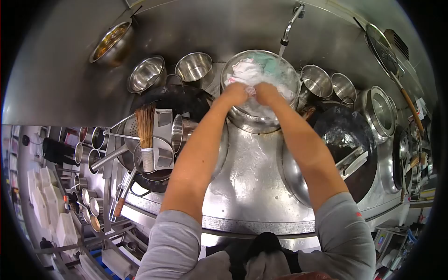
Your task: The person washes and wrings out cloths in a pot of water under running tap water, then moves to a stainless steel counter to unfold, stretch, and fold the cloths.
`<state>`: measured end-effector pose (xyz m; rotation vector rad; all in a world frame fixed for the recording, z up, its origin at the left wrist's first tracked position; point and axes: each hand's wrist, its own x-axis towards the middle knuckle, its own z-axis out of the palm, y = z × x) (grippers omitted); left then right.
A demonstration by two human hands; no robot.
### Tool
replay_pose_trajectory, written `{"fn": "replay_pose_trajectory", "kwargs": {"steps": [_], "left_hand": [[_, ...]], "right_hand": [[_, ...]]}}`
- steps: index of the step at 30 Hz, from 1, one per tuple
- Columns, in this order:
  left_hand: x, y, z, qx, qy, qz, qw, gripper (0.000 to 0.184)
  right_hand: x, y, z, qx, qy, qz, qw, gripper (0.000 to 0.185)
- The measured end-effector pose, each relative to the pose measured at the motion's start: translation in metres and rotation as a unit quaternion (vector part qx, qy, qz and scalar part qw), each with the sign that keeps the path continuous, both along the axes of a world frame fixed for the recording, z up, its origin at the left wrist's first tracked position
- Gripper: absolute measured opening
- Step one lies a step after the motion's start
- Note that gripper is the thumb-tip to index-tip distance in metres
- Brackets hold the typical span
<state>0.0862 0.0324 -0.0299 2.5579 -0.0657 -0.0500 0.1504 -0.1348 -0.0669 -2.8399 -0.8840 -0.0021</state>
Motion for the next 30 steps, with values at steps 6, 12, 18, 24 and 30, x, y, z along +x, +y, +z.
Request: {"fn": "replay_pose_trajectory", "kwargs": {"steps": [6, 12, 18, 24, 30], "left_hand": [[-0.003, -0.019, 0.013, -0.066, 0.004, -0.036, 0.997, 0.044], [0.029, -0.022, 0.024, -0.145, -0.062, -0.006, 0.987, 0.036], [0.034, -0.021, 0.119, -0.388, -0.122, 0.059, 0.912, 0.02], [0.042, -0.026, 0.103, -0.35, -0.112, -0.067, 0.928, 0.029], [0.016, -0.02, 0.01, -0.131, 0.032, 0.016, 0.991, 0.068]], "right_hand": [[0.04, 0.001, -0.007, -0.039, 0.104, 0.043, 0.993, 0.023], [0.0, -0.042, 0.226, 0.321, 0.101, 0.018, 0.942, 0.024], [0.003, -0.068, 0.283, 0.404, -0.063, 0.077, 0.909, 0.042], [0.017, -0.03, 0.155, 0.263, -0.006, 0.022, 0.965, 0.05], [0.015, -0.009, -0.027, -0.063, 0.029, -0.096, 0.993, 0.027]]}}
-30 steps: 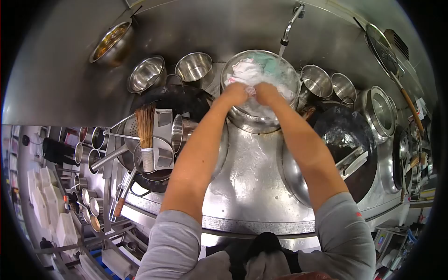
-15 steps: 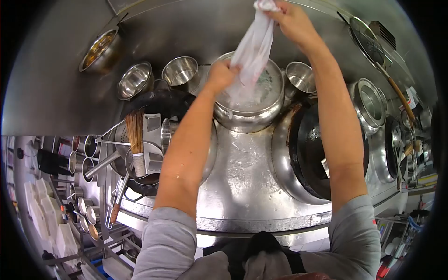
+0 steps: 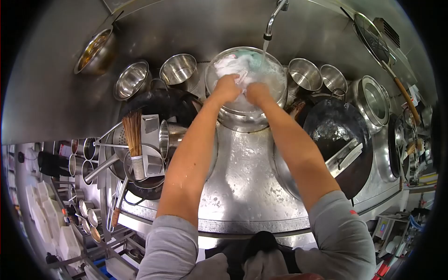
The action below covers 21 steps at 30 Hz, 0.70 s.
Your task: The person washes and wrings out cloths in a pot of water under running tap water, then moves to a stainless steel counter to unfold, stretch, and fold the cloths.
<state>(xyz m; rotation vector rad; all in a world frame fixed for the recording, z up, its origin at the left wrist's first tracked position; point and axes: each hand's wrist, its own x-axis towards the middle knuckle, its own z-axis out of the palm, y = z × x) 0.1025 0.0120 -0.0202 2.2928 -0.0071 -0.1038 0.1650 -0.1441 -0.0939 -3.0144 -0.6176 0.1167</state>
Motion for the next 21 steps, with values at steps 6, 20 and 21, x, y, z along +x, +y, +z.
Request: {"fn": "replay_pose_trajectory", "kwargs": {"steps": [6, 20, 21], "left_hand": [[-0.014, -0.015, -0.005, -0.067, -0.077, -0.024, 0.994, 0.084], [-0.008, -0.089, 0.024, -0.739, -0.022, 0.094, 0.667, 0.022], [-0.03, -0.098, 0.036, -0.747, 0.001, 0.141, 0.65, 0.024]], "right_hand": [[0.03, -0.018, 0.027, 0.112, 0.124, 0.125, 0.978, 0.029], [-0.088, -0.07, 0.069, 0.718, 0.429, -0.18, 0.518, 0.044], [-0.108, -0.056, 0.06, 0.754, 0.461, -0.161, 0.439, 0.046]]}}
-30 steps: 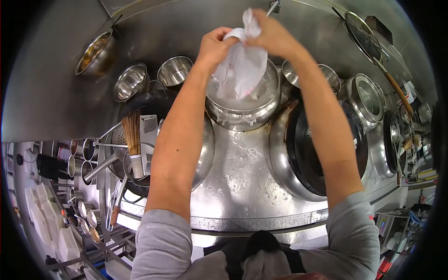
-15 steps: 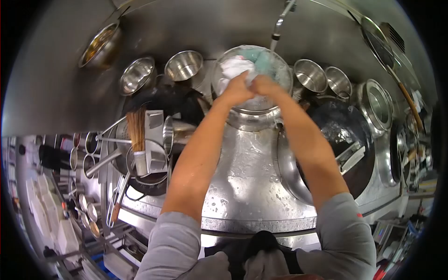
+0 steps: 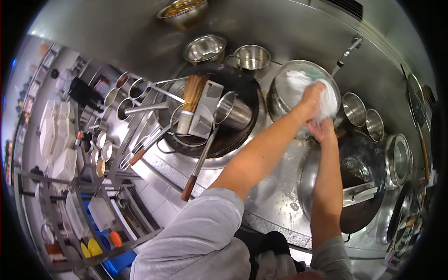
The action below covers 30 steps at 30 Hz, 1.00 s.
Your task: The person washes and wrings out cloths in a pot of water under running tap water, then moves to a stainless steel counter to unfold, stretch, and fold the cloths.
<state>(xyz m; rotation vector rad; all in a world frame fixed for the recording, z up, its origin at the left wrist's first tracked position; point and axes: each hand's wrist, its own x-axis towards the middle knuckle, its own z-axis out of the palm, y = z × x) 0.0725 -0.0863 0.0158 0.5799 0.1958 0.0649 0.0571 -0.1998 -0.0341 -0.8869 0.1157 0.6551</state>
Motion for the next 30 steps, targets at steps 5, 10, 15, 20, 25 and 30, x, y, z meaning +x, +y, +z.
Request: {"fn": "replay_pose_trajectory", "kwargs": {"steps": [5, 10, 15, 20, 25, 30], "left_hand": [[-0.104, 0.022, 0.035, 0.649, 0.116, -0.166, 0.733, 0.118], [-0.208, 0.056, -0.003, 0.863, -0.075, -0.065, 0.495, 0.091], [-0.281, 0.055, -0.019, 0.865, -0.259, -0.05, 0.426, 0.084], [-0.284, 0.038, -0.061, 0.85, -0.277, -0.13, 0.428, 0.058], [-0.285, 0.015, -0.113, 0.879, -0.047, -0.226, 0.417, 0.024], [-0.316, 0.0, -0.143, 0.814, 0.087, -0.293, 0.494, 0.019]], "right_hand": [[-0.035, 0.008, -0.037, 0.175, -0.026, 0.109, 0.978, 0.053], [-0.071, -0.034, -0.077, 0.066, -0.042, 0.128, 0.989, 0.058], [-0.145, -0.048, -0.053, 0.039, 0.003, 0.198, 0.979, 0.054], [-0.17, -0.041, -0.045, -0.227, -0.054, 0.482, 0.845, 0.053], [-0.218, -0.019, -0.099, -0.436, -0.429, 0.323, 0.722, 0.047], [-0.277, -0.026, -0.1, -0.592, -0.551, 0.212, 0.549, 0.049]]}}
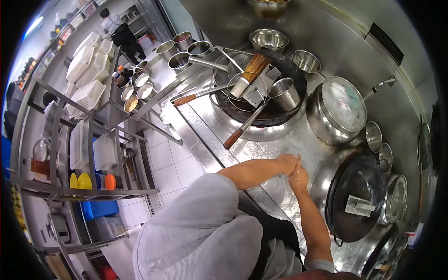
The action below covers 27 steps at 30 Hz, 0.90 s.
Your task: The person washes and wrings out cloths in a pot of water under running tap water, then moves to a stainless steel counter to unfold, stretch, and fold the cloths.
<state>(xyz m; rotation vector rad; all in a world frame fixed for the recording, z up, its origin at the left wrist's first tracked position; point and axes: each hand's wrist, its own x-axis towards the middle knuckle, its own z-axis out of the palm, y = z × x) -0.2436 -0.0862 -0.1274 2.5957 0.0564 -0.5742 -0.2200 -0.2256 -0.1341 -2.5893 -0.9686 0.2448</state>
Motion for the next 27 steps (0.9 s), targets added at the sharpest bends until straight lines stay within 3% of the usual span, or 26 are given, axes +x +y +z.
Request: {"fn": "replay_pose_trajectory", "kwargs": {"steps": [2, 3, 5, 6, 7, 8, 10, 11, 14, 15, 17, 21, 22, 23, 25, 27], "left_hand": [[0.001, 0.011, -0.011, -0.135, 0.182, -0.027, 0.974, 0.02], [-0.003, 0.013, -0.011, -0.24, 0.185, 0.023, 0.953, 0.028], [-0.021, 0.022, -0.007, -0.438, 0.184, 0.116, 0.872, 0.044], [-0.035, 0.018, 0.004, -0.366, -0.025, 0.095, 0.925, 0.052], [-0.059, 0.007, 0.025, -0.277, -0.232, 0.07, 0.93, 0.061], [-0.079, -0.001, 0.047, -0.176, -0.427, 0.043, 0.886, 0.07], [-0.107, 0.001, 0.084, -0.039, -0.429, -0.12, 0.894, 0.078], [-0.115, 0.0, 0.093, 0.03, -0.422, -0.199, 0.884, 0.083], [-0.101, -0.01, 0.057, -0.02, -0.448, -0.231, 0.863, 0.069], [-0.1, -0.015, 0.058, -0.005, -0.383, -0.225, 0.896, 0.061], [-0.092, -0.017, 0.071, 0.029, -0.247, -0.21, 0.946, 0.048], [-0.076, -0.026, 0.082, 0.093, -0.131, -0.154, 0.975, 0.025], [-0.068, -0.032, 0.062, 0.1, -0.133, -0.113, 0.98, 0.023], [-0.058, -0.041, 0.044, 0.108, -0.134, -0.081, 0.982, 0.021], [-0.049, -0.047, 0.017, 0.016, -0.139, -0.02, 0.99, 0.021], [-0.023, -0.036, -0.033, -0.015, 0.019, -0.219, 0.975, 0.016]], "right_hand": [[-0.026, -0.009, 0.02, 0.083, -0.065, 0.052, 0.993, 0.049], [-0.031, -0.012, 0.027, 0.125, -0.101, 0.08, 0.984, 0.049], [-0.036, -0.025, 0.008, 0.224, -0.011, -0.004, 0.975, 0.047], [-0.035, -0.032, -0.001, 0.271, 0.035, -0.046, 0.961, 0.046], [-0.027, -0.043, -0.004, 0.343, 0.35, -0.151, 0.859, 0.037], [-0.029, -0.05, 0.006, 0.366, 0.441, -0.161, 0.803, 0.033], [-0.032, -0.055, 0.044, 0.402, 0.605, -0.174, 0.664, 0.023], [-0.034, -0.057, 0.051, 0.379, 0.638, -0.143, 0.655, 0.012], [-0.047, -0.054, 0.075, 0.201, 0.734, -0.002, 0.649, 0.008], [-0.044, -0.053, 0.069, 0.146, 0.763, 0.002, 0.629, 0.009], [-0.043, -0.043, 0.078, 0.117, 0.673, -0.005, 0.73, 0.011], [-0.062, -0.027, 0.079, 0.086, 0.384, -0.058, 0.918, 0.024], [-0.044, -0.031, 0.019, 0.124, 0.124, 0.06, 0.983, 0.028], [-0.026, -0.041, -0.04, 0.142, -0.15, 0.163, 0.965, 0.032], [-0.047, -0.043, -0.013, -0.018, 0.013, -0.037, 0.999, 0.038], [-0.071, -0.048, 0.02, -0.066, 0.093, -0.089, 0.989, 0.04]]}}
